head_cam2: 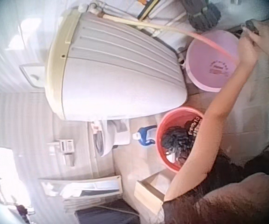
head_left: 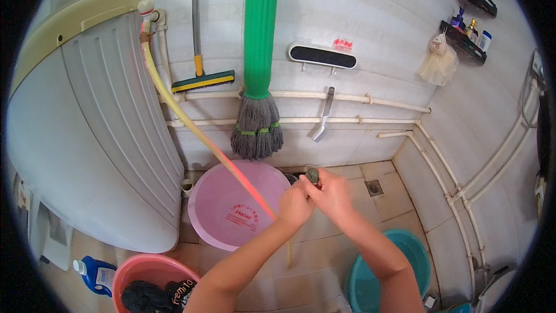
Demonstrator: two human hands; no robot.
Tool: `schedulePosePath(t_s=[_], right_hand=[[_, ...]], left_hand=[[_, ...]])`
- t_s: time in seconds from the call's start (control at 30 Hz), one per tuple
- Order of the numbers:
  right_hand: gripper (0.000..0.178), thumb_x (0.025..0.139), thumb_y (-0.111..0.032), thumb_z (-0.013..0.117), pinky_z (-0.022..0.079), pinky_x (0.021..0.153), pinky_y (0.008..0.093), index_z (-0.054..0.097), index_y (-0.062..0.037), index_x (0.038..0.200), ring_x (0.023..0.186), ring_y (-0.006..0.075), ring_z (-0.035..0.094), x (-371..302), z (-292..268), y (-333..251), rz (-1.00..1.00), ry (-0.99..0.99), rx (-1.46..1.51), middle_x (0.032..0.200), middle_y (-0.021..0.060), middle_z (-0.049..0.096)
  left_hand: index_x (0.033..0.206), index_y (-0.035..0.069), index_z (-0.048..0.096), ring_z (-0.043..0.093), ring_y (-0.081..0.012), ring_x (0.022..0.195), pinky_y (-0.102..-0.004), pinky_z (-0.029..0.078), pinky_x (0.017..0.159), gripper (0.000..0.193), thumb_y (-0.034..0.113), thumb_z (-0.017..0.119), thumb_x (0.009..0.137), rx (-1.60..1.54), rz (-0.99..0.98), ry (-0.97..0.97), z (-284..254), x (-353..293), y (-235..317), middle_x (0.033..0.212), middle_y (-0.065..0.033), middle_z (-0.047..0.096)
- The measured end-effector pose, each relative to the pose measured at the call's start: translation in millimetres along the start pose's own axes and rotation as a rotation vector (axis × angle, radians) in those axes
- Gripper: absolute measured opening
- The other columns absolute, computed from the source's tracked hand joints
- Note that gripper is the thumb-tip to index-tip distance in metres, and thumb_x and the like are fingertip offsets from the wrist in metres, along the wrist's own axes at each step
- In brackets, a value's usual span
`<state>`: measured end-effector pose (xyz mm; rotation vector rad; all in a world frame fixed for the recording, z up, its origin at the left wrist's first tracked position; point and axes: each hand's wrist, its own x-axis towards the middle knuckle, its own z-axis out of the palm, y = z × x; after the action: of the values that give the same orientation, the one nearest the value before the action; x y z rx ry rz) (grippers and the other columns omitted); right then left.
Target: The person fills a pink basin with water from a hose, scrubs the basin with a brush, and rinses it. They then fill a teal basin with water and hand-wash a white cloth, repeatedly submerging and wringing it.
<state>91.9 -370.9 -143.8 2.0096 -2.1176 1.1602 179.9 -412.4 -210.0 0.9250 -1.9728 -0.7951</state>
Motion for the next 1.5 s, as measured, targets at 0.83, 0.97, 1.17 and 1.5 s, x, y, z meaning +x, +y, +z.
schedulePosePath(t_s=[0.83,0.97,1.17,1.5], right_hand=[[0.028,0.087,-0.027,0.052,0.043,0.061,0.0352,0.049,0.0009,0.089,0.064,0.0236,0.054,80.4,62.0,95.6,0.293,0.007,0.370,0.070,0.0116,0.057],[0.027,0.088,-0.025,0.050,0.043,0.057,0.0317,0.049,0.0022,0.087,0.060,0.0187,0.053,138.3,72.2,110.2,0.250,0.121,0.271,0.068,0.0092,0.056],[0.030,0.086,-0.028,0.050,0.044,0.071,0.0437,0.052,0.0007,0.096,0.082,0.0380,0.058,214.7,94.9,123.8,0.315,0.125,0.279,0.086,0.0216,0.060],[0.028,0.086,-0.023,0.052,0.045,0.050,0.0298,0.052,0.0052,0.086,0.052,0.0159,0.054,247.0,119.2,134.0,0.317,0.182,0.243,0.064,0.0079,0.054]], left_hand=[[0.109,-0.004,0.048,0.053,-0.0308,0.097,-0.0383,0.043,0.084,0.043,0.020,0.064,0.077,0.313,0.247,0.195,-117.6,59.8,-42.4,0.106,-0.0184,0.054],[0.127,-0.001,0.033,0.032,-0.0352,0.123,-0.0483,0.024,0.101,0.067,0.024,0.065,0.073,0.760,0.279,0.205,-154.8,60.9,-44.2,0.132,-0.0201,0.034],[0.135,0.001,0.021,0.012,-0.0329,0.133,-0.0499,0.011,0.106,0.084,0.033,0.066,0.072,0.805,0.219,0.193,-177.4,66.8,-55.0,0.143,-0.0165,0.018],[0.136,0.002,0.020,0.009,-0.0341,0.133,-0.0500,0.010,0.106,0.086,0.033,0.068,0.071,0.795,0.209,0.145,-174.2,73.1,-69.6,0.144,-0.0161,0.013]])
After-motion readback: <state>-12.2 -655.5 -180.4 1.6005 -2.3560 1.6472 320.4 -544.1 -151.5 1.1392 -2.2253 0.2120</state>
